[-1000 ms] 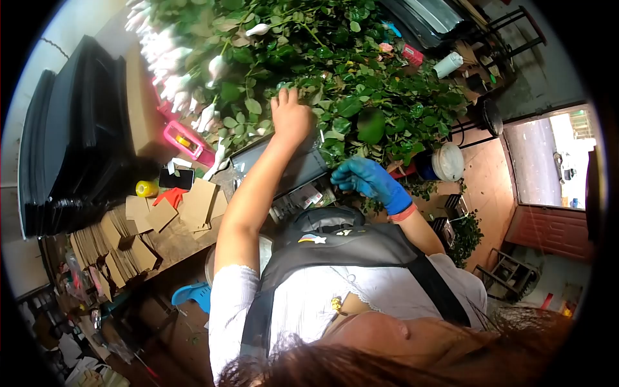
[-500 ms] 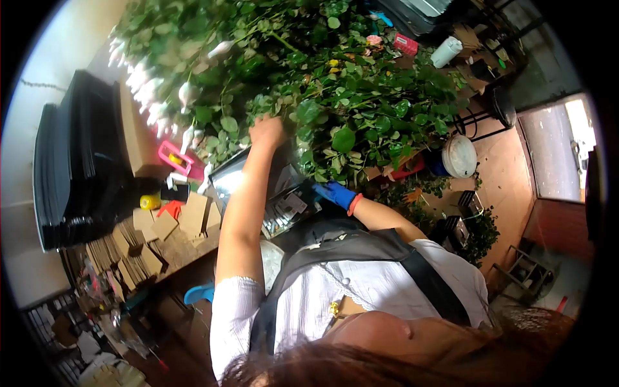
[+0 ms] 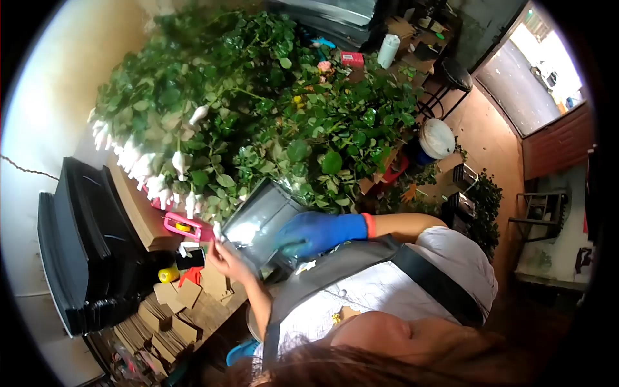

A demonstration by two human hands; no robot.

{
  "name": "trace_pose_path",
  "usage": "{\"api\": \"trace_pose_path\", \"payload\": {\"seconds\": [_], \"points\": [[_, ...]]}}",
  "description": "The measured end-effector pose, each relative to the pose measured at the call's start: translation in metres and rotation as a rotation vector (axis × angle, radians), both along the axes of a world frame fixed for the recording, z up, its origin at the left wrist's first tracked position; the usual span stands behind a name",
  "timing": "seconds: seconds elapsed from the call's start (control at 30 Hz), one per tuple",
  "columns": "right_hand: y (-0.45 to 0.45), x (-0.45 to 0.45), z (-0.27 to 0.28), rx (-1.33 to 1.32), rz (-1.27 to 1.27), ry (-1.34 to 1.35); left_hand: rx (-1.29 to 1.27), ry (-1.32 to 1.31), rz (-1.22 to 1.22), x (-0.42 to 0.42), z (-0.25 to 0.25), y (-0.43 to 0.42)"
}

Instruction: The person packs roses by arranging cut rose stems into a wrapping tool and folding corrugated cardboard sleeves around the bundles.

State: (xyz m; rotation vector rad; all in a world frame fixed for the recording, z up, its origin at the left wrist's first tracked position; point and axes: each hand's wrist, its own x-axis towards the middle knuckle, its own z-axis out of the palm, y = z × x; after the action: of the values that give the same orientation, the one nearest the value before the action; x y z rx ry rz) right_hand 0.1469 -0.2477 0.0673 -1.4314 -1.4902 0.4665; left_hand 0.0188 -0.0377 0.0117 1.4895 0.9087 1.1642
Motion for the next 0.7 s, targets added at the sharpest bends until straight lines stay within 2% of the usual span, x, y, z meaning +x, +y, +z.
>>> {"api": "trace_pose_path", "payload": {"seconds": [0.03,0.13,0.17,0.23,0.37,0.47,0.57,0.6,0.67,0.7], "points": [[0.025,-0.007,-0.001,0.118,0.038,-0.124,-0.078,0.108,0.016,-0.042,-0.071,0.039],[0.106,-0.028,-0.04,0.199,0.235,-0.538,-0.483,0.074,0.02,-0.086,-0.089,0.038],[0.124,-0.036,-0.052,0.158,0.241,-0.609,-0.578,0.034,0.02,-0.092,-0.094,0.036],[0.143,-0.04,-0.059,-0.119,0.386,-0.893,-0.633,-0.013,0.116,-0.101,-0.101,0.033],[0.161,-0.041,-0.056,0.03,0.396,-0.881,-0.677,-0.126,0.091,-0.11,-0.114,0.038],[0.161,-0.036,-0.047,-0.012,0.416,-0.704,-0.78,-0.031,-0.016,-0.101,-0.11,0.036],[0.143,-0.024,0.018,-0.057,0.343,-0.637,-0.964,-0.074,-0.301,-0.08,-0.103,0.037],[0.137,-0.02,0.036,-0.052,0.299,-0.604,-0.977,-0.101,-0.506,-0.07,-0.1,0.038],[0.116,-0.012,0.072,-0.014,0.209,-0.562,-1.164,-0.428,-0.902,-0.036,-0.09,0.036],[0.102,-0.01,0.091,0.022,0.162,-0.553,-1.247,-0.501,-0.928,-0.015,-0.06,0.027]]}}
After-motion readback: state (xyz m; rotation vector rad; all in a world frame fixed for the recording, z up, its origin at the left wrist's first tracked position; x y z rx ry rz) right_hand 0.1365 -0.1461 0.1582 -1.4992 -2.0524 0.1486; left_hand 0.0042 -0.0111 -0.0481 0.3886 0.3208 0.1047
